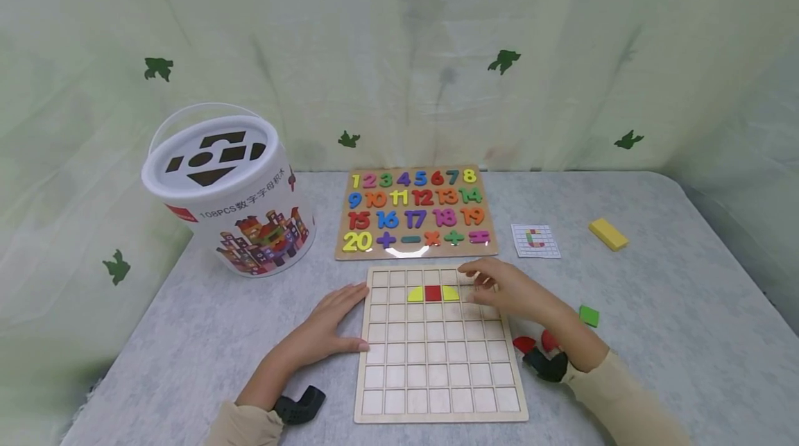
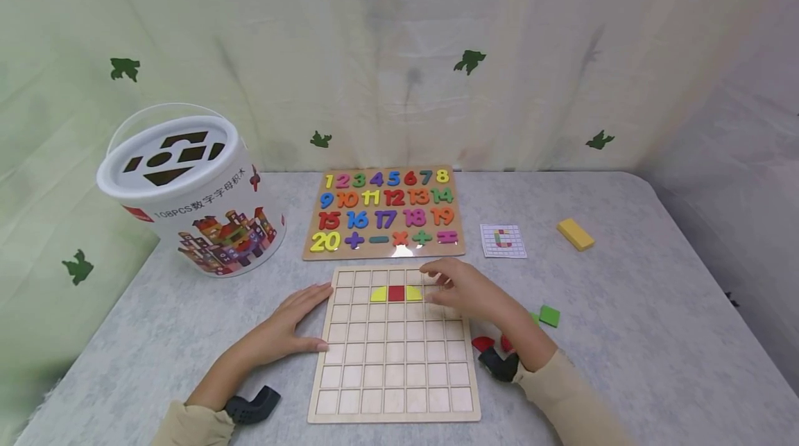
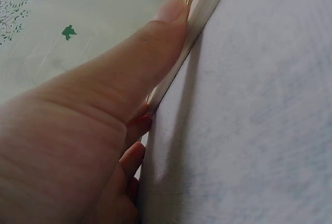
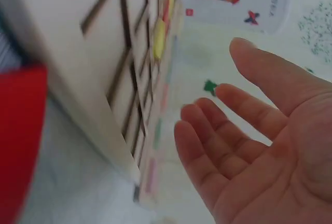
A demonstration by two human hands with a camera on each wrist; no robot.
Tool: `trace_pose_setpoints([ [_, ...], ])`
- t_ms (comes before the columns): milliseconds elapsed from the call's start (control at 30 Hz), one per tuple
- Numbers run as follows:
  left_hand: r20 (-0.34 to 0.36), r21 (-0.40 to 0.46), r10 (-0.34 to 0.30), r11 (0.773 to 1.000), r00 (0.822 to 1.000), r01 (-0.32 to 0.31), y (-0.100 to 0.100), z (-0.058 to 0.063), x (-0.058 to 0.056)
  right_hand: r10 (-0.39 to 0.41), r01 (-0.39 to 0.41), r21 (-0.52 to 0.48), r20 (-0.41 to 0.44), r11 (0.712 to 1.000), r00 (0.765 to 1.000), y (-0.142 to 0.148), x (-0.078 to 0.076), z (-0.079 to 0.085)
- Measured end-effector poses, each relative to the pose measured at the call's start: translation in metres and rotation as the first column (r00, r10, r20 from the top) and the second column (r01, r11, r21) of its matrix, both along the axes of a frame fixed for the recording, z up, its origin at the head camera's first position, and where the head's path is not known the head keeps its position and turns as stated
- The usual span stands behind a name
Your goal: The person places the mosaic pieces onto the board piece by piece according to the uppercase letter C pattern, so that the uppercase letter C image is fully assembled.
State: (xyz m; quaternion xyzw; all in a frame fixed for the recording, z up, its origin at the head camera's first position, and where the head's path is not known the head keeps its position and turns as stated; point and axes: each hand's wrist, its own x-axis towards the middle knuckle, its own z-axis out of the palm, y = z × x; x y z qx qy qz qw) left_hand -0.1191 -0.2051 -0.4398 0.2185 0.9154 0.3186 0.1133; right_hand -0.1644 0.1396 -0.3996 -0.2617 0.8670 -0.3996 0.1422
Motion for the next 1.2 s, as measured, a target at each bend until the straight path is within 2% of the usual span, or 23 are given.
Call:
trace_pose_setpoints([
  [167,-0.002,-0.01,0.006,1.0,1.0,-0.006,-0.001,-0.001,0.0,-0.069,0.069,-0.004,-0.095,0.998,0.993,0.033,0.014,0.012],
  [300,-0.003,-0.008,0.008,1.0,1.0,-0.008,-0.002,-0.001,0.001,-0.127,0.132,0.026,-0.144,0.991,0.981,0.06,0.027,0.014],
  [467,-0.002,0.0,0.006,1.0,1.0,-0.006,-0.001,0.0,0.002,-0.204,0.218,0.079,-0.154,0.973,0.967,0.089,0.042,0.005],
  [600,-0.007,-0.005,0.004,1.0,1.0,-0.004,-0.001,0.0,0.002,-0.253,0.273,0.144,-0.142,0.951,0.957,0.105,0.047,-0.005],
  [800,-0.009,-0.005,-0.005,1.0,1.0,0.005,0.0,0.0,0.001,-0.279,0.293,0.204,-0.094,0.934,0.956,0.119,0.051,-0.02],
  [933,-0.01,-0.01,-0.006,1.0,1.0,0.006,-0.001,0.0,0.001,-0.284,0.299,0.215,-0.098,0.93,0.954,0.122,0.05,-0.028],
  [1200,-0.013,-0.007,-0.006,1.0,1.0,0.006,-0.001,0.0,0.001,-0.29,0.314,0.246,-0.127,0.917,0.948,0.115,0.046,-0.025],
])
